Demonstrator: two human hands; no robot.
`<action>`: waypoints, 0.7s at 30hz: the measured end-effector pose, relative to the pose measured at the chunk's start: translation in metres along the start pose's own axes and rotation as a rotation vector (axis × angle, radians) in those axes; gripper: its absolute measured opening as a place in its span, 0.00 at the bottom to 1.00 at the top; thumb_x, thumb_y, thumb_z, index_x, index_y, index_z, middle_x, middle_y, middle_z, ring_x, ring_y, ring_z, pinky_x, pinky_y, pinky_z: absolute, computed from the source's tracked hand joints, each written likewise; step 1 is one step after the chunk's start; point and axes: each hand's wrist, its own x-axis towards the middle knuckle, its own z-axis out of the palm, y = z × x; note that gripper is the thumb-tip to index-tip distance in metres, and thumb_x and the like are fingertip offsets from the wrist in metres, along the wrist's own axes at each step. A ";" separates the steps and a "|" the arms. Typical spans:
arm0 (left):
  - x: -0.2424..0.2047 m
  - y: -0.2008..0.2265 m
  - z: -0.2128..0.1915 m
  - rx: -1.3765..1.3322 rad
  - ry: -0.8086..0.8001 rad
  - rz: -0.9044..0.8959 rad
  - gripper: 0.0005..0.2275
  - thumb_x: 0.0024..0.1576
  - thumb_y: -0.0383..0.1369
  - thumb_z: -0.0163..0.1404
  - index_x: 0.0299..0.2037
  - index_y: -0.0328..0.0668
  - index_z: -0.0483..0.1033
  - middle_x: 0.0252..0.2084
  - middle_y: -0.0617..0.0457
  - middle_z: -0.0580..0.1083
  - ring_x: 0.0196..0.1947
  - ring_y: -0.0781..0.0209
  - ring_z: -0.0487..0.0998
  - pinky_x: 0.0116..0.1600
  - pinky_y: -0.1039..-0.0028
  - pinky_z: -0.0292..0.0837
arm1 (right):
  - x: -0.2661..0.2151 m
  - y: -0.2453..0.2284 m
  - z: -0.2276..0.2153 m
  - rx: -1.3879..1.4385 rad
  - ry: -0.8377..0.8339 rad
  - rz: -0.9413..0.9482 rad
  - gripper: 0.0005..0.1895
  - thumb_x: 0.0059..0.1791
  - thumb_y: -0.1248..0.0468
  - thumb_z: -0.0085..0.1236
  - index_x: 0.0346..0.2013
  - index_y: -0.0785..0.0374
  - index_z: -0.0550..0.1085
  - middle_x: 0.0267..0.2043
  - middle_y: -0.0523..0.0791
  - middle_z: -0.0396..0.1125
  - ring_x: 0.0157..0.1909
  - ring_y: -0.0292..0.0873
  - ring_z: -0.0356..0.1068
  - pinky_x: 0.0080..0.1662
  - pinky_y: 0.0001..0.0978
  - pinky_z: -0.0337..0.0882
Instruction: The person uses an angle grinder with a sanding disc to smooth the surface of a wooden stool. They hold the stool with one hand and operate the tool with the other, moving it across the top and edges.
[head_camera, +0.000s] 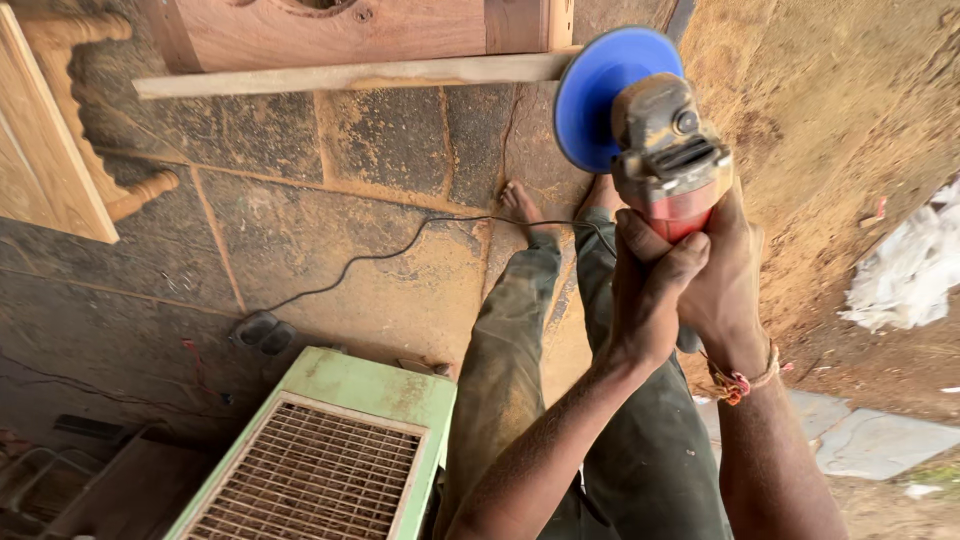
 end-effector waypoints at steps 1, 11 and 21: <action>-0.001 -0.003 -0.004 -0.062 -0.005 -0.008 0.27 0.63 0.40 0.52 0.67 0.29 0.60 0.61 0.42 0.68 0.60 0.58 0.71 0.64 0.70 0.69 | 0.000 -0.006 -0.001 -0.030 -0.016 -0.014 0.32 0.51 0.52 0.69 0.60 0.69 0.66 0.43 0.53 0.75 0.46 0.46 0.77 0.45 0.39 0.74; 0.015 -0.022 0.002 -0.146 0.007 -0.040 0.22 0.64 0.39 0.52 0.58 0.28 0.61 0.52 0.42 0.69 0.53 0.58 0.73 0.59 0.69 0.72 | 0.011 0.018 0.005 -0.047 -0.003 -0.081 0.31 0.56 0.51 0.71 0.56 0.70 0.65 0.45 0.50 0.75 0.45 0.43 0.78 0.49 0.36 0.76; 0.025 -0.013 0.009 0.671 0.126 0.056 0.28 0.58 0.51 0.51 0.55 0.31 0.67 0.49 0.37 0.70 0.50 0.47 0.73 0.55 0.53 0.69 | 0.020 0.081 0.016 0.465 -0.096 0.074 0.20 0.58 0.58 0.68 0.49 0.70 0.69 0.41 0.43 0.70 0.37 0.36 0.68 0.39 0.27 0.69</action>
